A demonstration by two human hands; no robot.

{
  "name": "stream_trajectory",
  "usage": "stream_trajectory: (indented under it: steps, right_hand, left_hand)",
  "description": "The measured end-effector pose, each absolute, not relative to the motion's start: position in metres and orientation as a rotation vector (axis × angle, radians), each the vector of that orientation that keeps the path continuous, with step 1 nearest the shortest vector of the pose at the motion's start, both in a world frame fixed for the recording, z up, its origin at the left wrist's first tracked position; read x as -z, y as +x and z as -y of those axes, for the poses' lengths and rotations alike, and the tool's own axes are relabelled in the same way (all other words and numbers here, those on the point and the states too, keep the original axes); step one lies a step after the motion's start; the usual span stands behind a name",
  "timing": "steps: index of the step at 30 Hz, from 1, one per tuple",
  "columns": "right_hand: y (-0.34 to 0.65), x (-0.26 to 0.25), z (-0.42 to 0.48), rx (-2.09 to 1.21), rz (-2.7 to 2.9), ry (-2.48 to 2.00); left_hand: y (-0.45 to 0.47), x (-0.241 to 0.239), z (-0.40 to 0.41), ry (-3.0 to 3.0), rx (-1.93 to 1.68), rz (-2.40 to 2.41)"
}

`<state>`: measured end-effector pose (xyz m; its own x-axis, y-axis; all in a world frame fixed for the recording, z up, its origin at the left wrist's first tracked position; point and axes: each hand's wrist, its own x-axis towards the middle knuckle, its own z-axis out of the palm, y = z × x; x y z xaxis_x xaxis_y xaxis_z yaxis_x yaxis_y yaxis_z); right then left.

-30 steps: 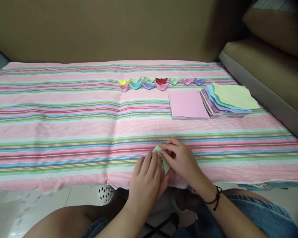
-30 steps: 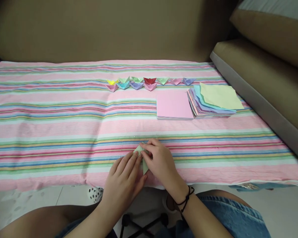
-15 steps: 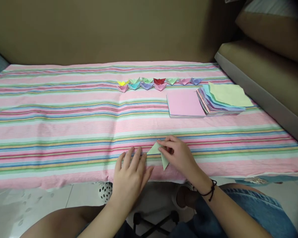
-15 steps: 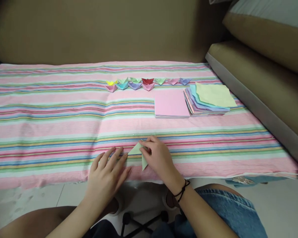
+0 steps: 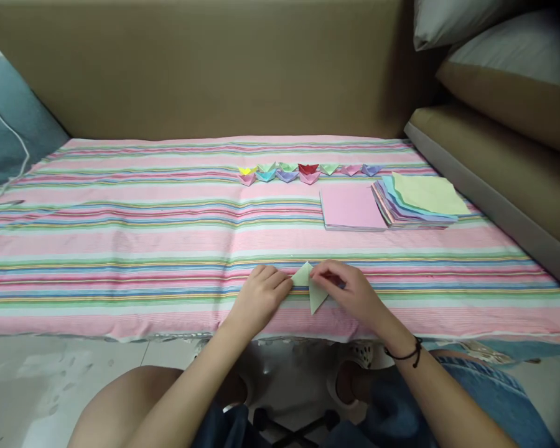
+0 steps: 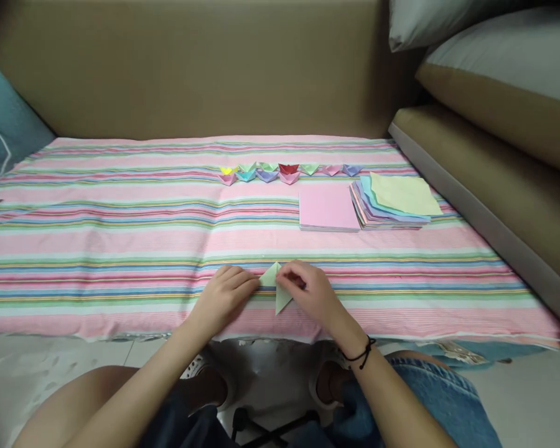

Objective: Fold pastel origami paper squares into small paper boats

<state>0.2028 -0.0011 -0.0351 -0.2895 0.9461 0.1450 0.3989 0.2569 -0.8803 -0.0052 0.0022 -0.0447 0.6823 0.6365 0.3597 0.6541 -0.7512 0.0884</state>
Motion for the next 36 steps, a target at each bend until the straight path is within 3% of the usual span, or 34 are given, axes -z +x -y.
stream_trajectory:
  steps: [5,8,11,15,19,23,29,36]
  right_hand:
    - [0.217,0.029,0.005,-0.831,2.184,-1.013]
    - [0.213,0.034,0.005,-0.645,2.074,-1.04]
    - [0.204,0.034,0.006,-0.664,1.806,-1.073]
    - [0.197,0.027,0.011,-1.001,1.513,-1.045]
    - [0.192,0.022,0.016,-1.159,1.406,-1.023]
    - [0.188,0.019,0.018,-1.212,1.338,-1.052]
    - [0.184,0.014,0.022,-1.182,1.391,-1.121]
    - [0.184,0.014,0.023,-1.223,1.353,-1.043]
  left_hand:
    - [-0.006,0.04,-0.007,-2.8,0.545,0.994]
    - [-0.005,0.032,-0.004,-2.844,0.716,1.098]
    - [-0.001,0.022,0.002,-2.943,1.113,1.38]
    - [0.008,0.013,0.01,-2.943,1.763,1.773]
    - [0.013,0.016,0.011,-2.883,2.116,1.984]
    - [0.016,0.016,0.011,-2.855,2.147,2.099]
    - [0.016,0.007,0.016,-2.98,1.847,1.886]
    - [0.012,0.007,0.018,-3.022,1.889,1.921]
